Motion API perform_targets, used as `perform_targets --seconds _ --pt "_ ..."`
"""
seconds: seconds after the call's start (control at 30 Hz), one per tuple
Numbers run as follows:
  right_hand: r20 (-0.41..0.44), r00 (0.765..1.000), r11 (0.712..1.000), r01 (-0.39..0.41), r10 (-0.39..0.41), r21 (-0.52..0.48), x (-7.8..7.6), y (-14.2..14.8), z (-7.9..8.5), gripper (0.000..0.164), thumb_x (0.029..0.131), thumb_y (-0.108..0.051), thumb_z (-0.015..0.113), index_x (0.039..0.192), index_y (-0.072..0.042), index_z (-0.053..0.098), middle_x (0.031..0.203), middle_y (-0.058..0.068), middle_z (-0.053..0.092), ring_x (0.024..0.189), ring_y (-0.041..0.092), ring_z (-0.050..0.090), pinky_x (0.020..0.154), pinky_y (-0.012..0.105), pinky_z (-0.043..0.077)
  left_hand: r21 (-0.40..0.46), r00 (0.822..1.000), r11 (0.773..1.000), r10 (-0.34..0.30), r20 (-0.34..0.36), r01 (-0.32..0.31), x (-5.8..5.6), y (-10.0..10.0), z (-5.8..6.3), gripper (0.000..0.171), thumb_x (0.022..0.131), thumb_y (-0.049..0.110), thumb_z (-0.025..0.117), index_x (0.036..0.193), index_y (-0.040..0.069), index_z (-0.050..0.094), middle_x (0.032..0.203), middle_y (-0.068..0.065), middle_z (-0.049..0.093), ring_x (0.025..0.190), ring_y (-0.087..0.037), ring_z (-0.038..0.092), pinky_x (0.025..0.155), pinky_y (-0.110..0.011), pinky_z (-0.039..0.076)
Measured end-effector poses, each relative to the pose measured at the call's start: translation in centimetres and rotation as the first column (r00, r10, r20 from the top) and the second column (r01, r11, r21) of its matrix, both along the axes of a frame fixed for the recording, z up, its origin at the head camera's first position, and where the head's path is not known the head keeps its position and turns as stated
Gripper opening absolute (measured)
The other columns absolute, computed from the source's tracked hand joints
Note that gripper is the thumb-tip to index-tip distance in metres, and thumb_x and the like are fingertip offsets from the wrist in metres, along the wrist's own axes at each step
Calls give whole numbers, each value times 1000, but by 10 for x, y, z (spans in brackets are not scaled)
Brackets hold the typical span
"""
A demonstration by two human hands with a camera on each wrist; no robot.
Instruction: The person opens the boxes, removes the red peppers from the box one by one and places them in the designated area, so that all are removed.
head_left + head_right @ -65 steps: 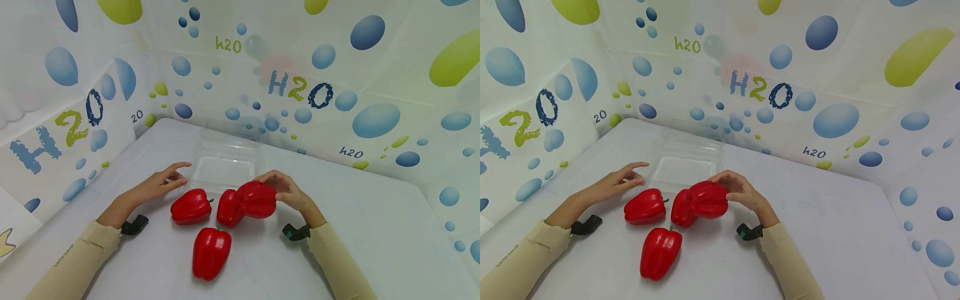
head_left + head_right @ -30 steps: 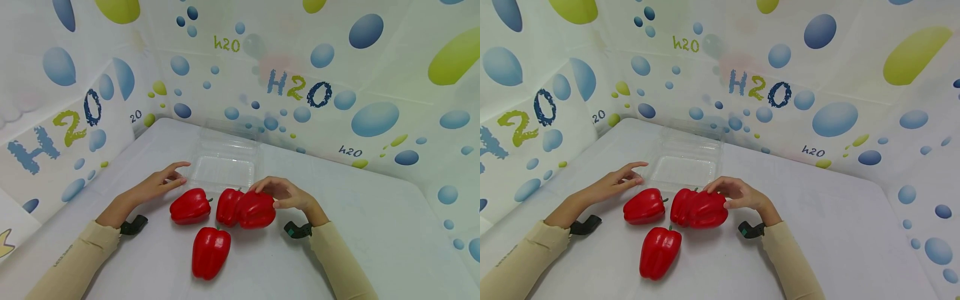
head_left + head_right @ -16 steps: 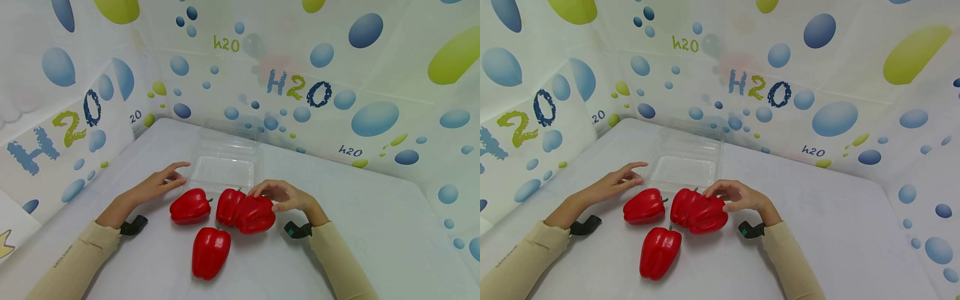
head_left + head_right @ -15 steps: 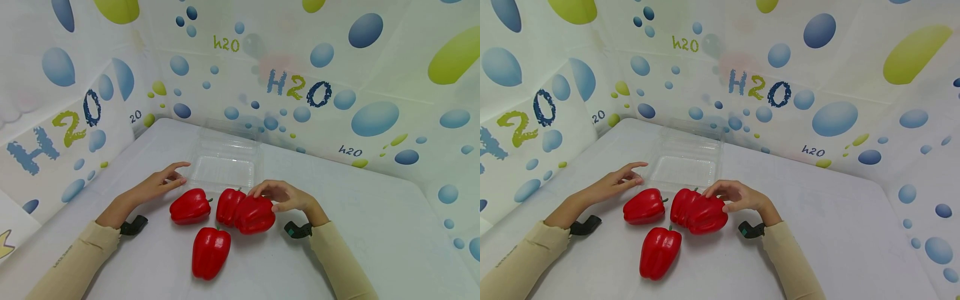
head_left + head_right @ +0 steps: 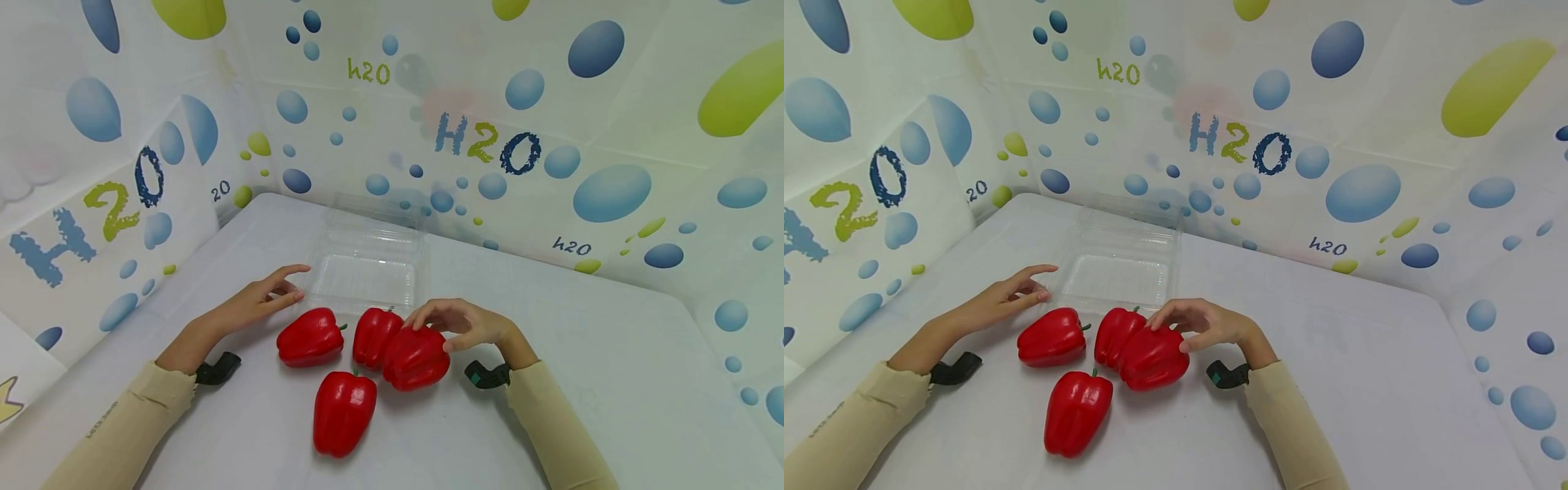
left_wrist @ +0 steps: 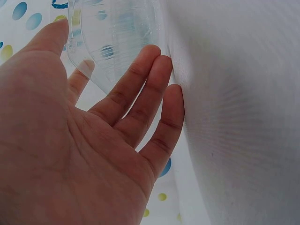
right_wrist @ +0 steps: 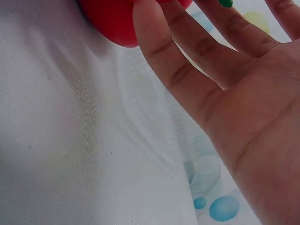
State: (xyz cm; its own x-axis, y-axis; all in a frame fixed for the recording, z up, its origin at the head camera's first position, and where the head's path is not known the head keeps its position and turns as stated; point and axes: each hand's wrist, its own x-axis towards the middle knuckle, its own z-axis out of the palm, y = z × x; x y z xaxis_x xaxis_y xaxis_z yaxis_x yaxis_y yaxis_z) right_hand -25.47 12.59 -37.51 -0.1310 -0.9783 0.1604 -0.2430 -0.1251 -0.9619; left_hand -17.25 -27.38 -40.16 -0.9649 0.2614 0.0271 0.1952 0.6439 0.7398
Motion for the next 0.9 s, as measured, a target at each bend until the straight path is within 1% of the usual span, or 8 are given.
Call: perform_targets --seconds 0.2,0.37,0.57,0.67,0.77,0.9 --pt "-19 1000 1000 -4 4 24 0 0 0 51 82 -16 73 122 6 49 132 5 55 121 27 53 89 51 54 2 1000 1000 -1 -1 1 0 0 0 58 98 32 57 150 26 32 123 -16 61 114 -34 56 90 -54 51" --pt "-30 999 998 -22 24 57 -1 1 -1 52 81 -13 73 123 5 49 133 7 54 121 26 53 89 50 54 0 1000 1000 2 1 -2 0 0 0 58 98 33 56 150 27 31 124 -16 60 115 -34 56 90 -54 51" --pt "-40 998 993 -48 52 110 0 0 -2 51 79 -9 73 123 5 50 131 22 51 120 27 53 90 51 53 1 1000 1000 4 6 -4 0 0 0 58 98 30 57 149 27 32 125 -16 60 115 -35 56 91 -54 51" --pt "-42 997 989 -58 64 138 0 -1 -4 50 79 -10 73 123 3 51 131 26 49 120 26 53 90 51 53 2 1000 1000 4 3 -4 0 0 0 58 98 31 57 149 27 32 125 -16 60 115 -35 56 90 -54 51" --pt "-43 996 984 -71 78 161 1 -1 -5 48 80 -11 72 122 2 52 131 26 49 120 27 52 91 50 53 1 1000 1000 2 -1 -2 0 0 1 58 98 31 57 149 26 32 124 -16 60 115 -35 56 90 -54 51" --pt "-35 996 982 -80 87 172 1 -1 -6 46 82 -12 72 121 2 52 132 23 50 121 28 52 91 51 52 0 1000 1000 0 -1 0 0 0 1 58 98 31 57 149 26 32 125 -16 60 115 -35 56 91 -54 51"
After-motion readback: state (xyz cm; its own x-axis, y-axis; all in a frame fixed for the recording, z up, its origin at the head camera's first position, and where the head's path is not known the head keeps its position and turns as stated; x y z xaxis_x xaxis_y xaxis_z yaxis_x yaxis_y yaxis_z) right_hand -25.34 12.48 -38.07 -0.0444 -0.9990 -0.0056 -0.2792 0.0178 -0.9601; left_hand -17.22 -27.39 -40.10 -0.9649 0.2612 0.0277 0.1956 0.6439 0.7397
